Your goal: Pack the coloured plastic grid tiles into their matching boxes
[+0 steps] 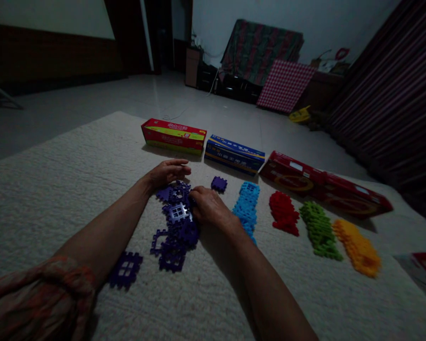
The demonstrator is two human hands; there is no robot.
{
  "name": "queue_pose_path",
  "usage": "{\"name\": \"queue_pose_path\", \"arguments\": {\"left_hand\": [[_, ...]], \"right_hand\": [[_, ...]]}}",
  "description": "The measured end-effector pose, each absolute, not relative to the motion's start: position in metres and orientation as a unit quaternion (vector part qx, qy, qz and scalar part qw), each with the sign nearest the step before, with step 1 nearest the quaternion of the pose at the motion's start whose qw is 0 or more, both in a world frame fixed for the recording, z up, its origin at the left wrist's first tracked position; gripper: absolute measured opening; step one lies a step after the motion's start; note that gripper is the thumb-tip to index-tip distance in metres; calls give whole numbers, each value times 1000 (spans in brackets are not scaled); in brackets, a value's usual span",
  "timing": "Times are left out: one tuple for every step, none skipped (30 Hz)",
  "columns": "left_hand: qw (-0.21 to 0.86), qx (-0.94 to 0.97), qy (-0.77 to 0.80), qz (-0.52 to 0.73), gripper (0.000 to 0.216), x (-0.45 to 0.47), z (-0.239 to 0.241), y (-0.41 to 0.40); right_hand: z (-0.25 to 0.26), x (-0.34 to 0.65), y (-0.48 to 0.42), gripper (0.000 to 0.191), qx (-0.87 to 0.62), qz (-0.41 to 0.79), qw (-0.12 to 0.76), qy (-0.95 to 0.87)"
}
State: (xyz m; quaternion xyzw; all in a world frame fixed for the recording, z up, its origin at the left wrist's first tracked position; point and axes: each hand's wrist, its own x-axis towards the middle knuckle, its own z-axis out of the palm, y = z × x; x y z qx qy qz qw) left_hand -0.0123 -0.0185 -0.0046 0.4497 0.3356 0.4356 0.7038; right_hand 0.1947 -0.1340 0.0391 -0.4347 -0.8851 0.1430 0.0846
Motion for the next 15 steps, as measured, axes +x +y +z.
{"name": "queue_pose_path", "arguments": {"left_hand": [[703,449,338,436,36,-12,-4,-19],[703,447,340,437,35,-12,-3,-19],[703,445,341,438,35,-12,-2,-19],[704,443,342,438,34,-12,-1,-20],[705,440,343,437,34,-12,-1,-19],[706,439,344,436,34,-12,0,-19],[707,439,345,434,34,-12,0,-19],[707,440,346,432,34,-13,0,-18],[708,441,346,430,35,-13,-1,-18],[708,442,345,429,36,-13,-1,-17],[708,443,344,429,37,-14,-2,-17],[709,443,342,429,38,-14,-2,-17],[709,443,341,430,38,-14,-2,-17],[709,444,340,430,38,-14,-2,-17],[708,445,339,431,38,-14,-2,-17]], "right_hand": [[37,192,-136,37,-440,140,82,-883],[36,190,-137,36,-447,137,79,-880],[34,187,-139,36,-454,135,79,-877],[32,185,-141,35,-461,133,80,-873],[30,183,-142,36,-466,132,84,-871],[29,182,-143,36,-468,132,91,-869],[28,182,-144,36,-465,135,97,-869],[28,182,-143,35,-460,141,104,-871],[28,184,-142,33,-453,151,110,-872],[29,186,-140,32,-445,161,118,-873],[31,188,-138,30,-440,170,129,-873],[34,191,-136,28,-441,173,142,-869],[36,195,-134,26,-449,169,155,-863],[40,199,-132,24,-465,159,165,-855],[43,204,-130,23,-485,146,170,-846]]}}
